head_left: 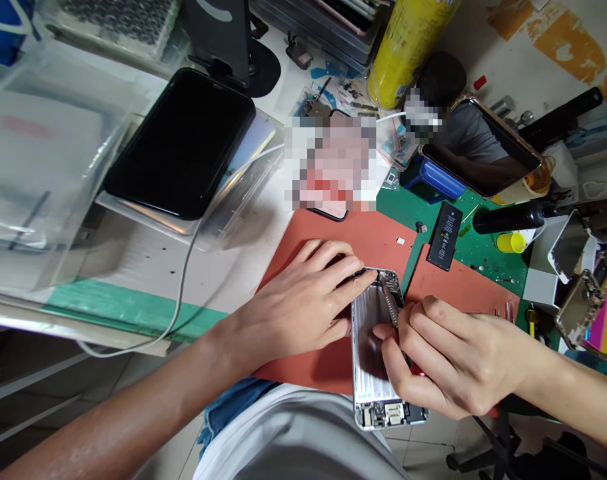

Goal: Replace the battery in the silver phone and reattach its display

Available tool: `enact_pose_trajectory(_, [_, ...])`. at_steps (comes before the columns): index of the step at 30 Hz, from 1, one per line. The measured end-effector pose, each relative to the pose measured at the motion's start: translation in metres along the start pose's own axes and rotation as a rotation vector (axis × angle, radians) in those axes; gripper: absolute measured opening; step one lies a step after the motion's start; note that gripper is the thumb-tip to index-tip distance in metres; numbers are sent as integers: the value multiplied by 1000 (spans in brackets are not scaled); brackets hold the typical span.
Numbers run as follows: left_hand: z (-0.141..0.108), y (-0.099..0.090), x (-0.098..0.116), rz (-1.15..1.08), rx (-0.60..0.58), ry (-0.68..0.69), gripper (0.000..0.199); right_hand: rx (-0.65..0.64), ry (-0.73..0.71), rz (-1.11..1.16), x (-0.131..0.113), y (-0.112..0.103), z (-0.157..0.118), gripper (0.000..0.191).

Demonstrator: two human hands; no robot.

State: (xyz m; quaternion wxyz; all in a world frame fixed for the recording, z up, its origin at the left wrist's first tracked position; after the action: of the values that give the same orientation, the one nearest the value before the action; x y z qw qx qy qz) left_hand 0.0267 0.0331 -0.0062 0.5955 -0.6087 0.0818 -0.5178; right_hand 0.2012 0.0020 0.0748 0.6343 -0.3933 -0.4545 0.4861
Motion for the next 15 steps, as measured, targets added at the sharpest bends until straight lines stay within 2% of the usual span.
enact_pose_trajectory(4, [1,-1,0,-6,1,9,52,3,17,17,1,0,0,12])
enact_pose_trajectory(8, [1,-1,-1,-2,-7,15,51,31,13,-9,0,0,-2,7])
enact_pose_trajectory(15, [1,-1,0,6,-1,15,52,20,16,-3,-2,4,-5,11])
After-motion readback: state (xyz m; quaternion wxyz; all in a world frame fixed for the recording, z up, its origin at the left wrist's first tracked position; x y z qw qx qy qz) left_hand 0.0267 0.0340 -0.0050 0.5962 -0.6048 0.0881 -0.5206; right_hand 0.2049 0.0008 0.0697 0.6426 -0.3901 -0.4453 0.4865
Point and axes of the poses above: each hand's wrist, its own z-axis towards the middle knuckle, its own y-axis out of the palm, x = y × z, the point moved 4 cm from there along z, towards the middle knuckle, and after that the axes turned 6 degrees about x, right-handed, at the moved point
